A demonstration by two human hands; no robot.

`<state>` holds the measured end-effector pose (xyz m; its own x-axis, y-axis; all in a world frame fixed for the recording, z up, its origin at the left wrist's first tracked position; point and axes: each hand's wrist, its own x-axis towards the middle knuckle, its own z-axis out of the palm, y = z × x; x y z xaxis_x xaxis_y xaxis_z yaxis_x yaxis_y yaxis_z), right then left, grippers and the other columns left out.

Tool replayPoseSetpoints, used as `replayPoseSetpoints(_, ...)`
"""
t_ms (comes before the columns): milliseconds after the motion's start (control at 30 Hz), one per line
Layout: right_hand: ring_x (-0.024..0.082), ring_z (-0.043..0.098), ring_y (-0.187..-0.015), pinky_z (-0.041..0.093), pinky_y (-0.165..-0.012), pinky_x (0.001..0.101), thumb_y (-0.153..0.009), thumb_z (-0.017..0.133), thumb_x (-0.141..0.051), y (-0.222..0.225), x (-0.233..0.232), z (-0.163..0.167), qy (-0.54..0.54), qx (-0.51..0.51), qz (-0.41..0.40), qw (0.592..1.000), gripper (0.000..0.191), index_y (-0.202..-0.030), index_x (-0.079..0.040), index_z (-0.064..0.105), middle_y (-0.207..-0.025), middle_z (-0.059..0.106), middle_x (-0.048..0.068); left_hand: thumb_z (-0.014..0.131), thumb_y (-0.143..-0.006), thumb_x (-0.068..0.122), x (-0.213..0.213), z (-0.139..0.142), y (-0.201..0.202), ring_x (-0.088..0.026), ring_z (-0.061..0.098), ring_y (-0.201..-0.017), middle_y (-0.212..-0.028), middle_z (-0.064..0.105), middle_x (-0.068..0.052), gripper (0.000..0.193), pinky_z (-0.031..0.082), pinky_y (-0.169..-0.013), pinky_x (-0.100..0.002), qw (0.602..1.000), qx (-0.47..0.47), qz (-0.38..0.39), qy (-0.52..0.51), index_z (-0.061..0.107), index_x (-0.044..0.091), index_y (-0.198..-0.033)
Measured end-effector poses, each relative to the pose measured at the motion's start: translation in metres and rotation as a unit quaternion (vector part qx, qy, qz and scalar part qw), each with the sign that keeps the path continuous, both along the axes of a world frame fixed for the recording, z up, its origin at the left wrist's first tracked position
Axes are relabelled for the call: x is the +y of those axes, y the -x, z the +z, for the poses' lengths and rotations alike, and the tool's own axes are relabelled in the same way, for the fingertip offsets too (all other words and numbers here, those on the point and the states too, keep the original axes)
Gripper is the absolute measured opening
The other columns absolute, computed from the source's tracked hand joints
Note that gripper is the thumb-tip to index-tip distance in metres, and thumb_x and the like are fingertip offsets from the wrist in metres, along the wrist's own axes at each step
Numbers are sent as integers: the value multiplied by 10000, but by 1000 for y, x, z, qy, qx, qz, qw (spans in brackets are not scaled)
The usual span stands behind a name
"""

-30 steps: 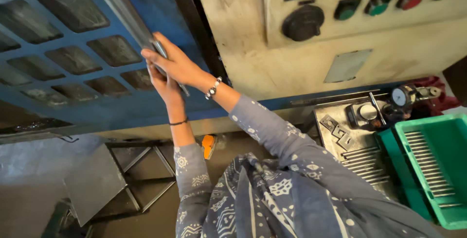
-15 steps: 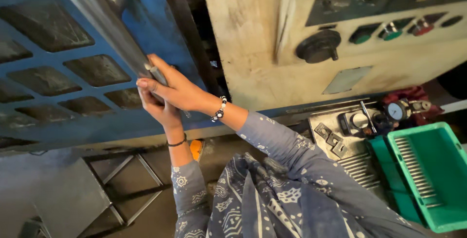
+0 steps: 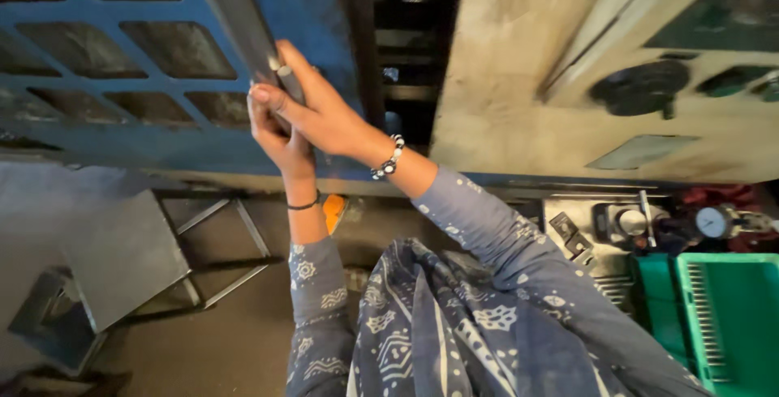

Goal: The person operates a metal processing machine by inserting cylindrical metal rods into the machine, pressing buttons on the control panel, and removing processed rods. They repeat this cycle multiple times, handling the rods and machine controls with both hands.

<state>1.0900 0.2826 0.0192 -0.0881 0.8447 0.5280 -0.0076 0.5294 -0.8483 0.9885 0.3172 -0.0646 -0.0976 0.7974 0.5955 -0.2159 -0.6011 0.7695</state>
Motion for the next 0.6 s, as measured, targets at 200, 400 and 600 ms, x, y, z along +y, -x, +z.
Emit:
replayPoseSetpoints(200,165,558,-1203,471,-1085,331,-1103,586,-327,25,7,3,17,31,17,999,461,-1442,-56,429,-1266,590,67,728,-1012,344,4,5,20,-152,625,-1125,-1191,596,-27,428,525,-1013,-305,1000,-10,-20,19,592,16,-1251)
replayPoseSetpoints(400,139,564,-1141,487,-1054,304,-1115,591,-312,49,15,1,20,16,-19,999,406,-1411,-63,464,-1197,588,39,732,-1011,320,19,-8,45,-113,605,-1016,-1163,590,-19,406,510,-885,-252,999,12,-7,49,592,21,-1246)
replayPoseSetpoints(600,94,557,-1028,496,-960,248,-1126,613,-277,71,25,3,41,68,5,997,375,-1396,-56,478,-1110,576,19,783,-952,235,31,-16,67,-120,552,-1076,-1143,533,-9,503,464,-966,-265,995,-25,-66,66,510,10,-1310)
